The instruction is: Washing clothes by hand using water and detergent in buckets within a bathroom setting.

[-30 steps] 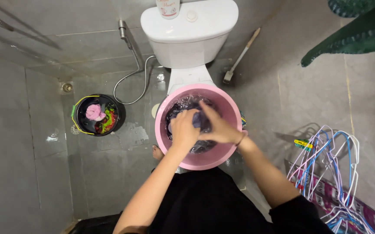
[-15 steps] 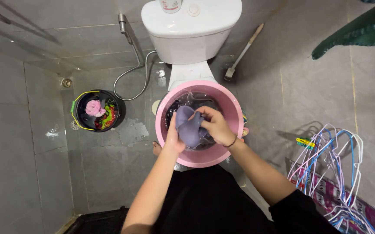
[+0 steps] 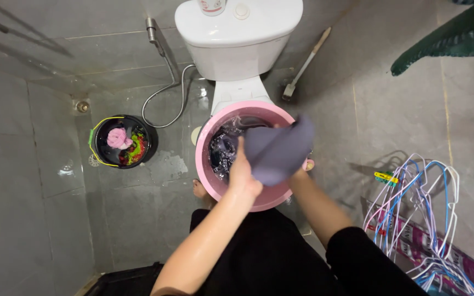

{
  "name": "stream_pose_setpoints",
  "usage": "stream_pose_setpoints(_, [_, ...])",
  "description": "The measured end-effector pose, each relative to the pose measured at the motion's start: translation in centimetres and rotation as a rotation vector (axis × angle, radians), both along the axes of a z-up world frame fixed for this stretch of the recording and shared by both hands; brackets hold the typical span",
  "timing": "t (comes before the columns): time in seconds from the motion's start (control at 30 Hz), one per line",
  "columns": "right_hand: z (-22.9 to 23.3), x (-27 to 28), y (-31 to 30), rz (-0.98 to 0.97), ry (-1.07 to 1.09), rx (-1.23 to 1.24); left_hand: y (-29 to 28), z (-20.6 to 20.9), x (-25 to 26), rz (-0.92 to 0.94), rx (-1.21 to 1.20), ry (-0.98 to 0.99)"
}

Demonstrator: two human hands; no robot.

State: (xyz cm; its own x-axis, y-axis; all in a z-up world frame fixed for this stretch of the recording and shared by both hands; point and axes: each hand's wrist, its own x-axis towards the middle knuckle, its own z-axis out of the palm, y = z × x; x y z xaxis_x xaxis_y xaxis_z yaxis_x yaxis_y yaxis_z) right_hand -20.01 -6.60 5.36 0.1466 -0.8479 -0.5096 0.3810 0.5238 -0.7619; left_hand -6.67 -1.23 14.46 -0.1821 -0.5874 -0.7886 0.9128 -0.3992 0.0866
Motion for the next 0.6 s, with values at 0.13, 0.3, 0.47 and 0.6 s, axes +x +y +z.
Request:
stream_pose_setpoints(0.13, [-1.1,-0.4,1.8,0.098,0.255,-0.219,0.4,1.8,-1.5,0.034,-0.157,0.187])
stream_pose_setpoints(0.3, [-1.9,-0.5,2.9,0.291,0.758,-0.670,-1.1,2.5,0.3,0.215,-0.060,-0.415])
stream_pose_setpoints(0.47, [3.3,-0.8,1.6,0.271,-0.380,-0.215,0.2,-3.7,1.6,0.065,-0.305,-1.298])
stream_pose_setpoints(0.6, [0.7,-1.3,0.3,0.200,-0.604,0.164,1.0,-3.3,2.3,-0.267,-0.739,-2.019])
